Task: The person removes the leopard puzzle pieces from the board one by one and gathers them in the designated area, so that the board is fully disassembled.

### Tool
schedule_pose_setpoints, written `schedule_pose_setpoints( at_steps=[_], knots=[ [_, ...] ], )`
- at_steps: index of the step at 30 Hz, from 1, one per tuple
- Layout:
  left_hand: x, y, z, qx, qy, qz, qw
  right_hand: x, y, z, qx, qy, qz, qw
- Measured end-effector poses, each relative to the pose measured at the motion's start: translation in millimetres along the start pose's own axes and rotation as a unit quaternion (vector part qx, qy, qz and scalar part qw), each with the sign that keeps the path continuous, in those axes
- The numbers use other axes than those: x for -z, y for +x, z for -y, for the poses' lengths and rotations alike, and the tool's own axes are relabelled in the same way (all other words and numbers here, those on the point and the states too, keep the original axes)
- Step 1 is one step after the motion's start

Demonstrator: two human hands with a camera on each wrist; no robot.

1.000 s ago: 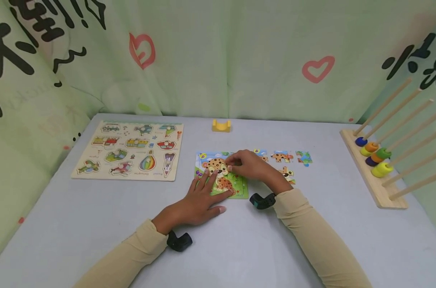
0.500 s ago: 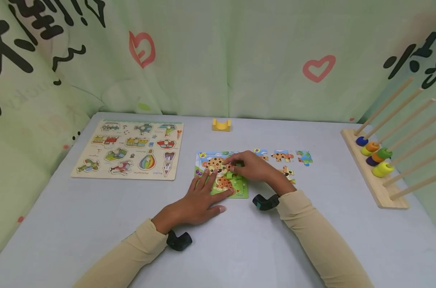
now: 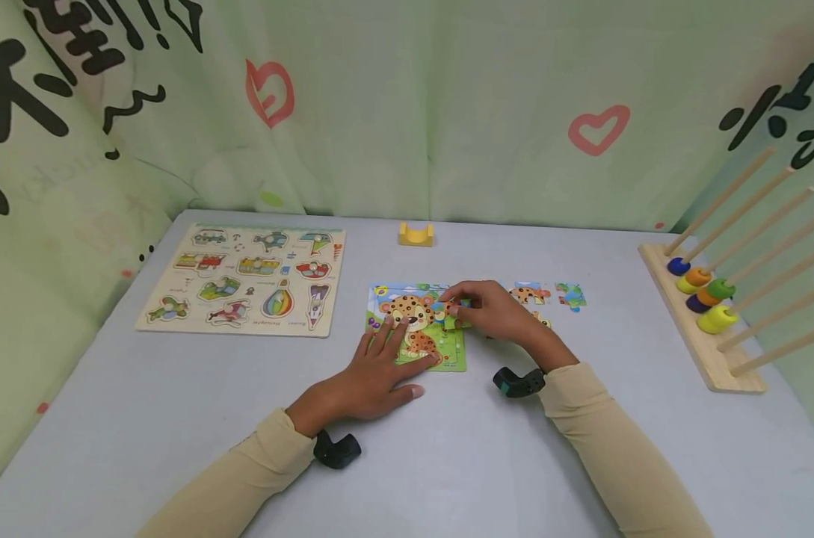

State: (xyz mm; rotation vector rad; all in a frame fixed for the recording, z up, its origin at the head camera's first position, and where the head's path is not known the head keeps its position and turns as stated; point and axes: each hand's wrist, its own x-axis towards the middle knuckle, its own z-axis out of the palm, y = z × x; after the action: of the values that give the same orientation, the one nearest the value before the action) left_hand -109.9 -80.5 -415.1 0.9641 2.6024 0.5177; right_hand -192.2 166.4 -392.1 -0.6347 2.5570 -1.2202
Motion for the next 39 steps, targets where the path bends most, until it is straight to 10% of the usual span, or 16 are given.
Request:
schedule_pose_setpoints(
  at_steps=[39],
  knots=[
    [-2.1, -1.4, 0.7, -0.002, -0.017, -0.006, 0.9998, 77.1, -81.9, -47.3, -0.126, -0.011, -0.078, 0.9889]
  ],
)
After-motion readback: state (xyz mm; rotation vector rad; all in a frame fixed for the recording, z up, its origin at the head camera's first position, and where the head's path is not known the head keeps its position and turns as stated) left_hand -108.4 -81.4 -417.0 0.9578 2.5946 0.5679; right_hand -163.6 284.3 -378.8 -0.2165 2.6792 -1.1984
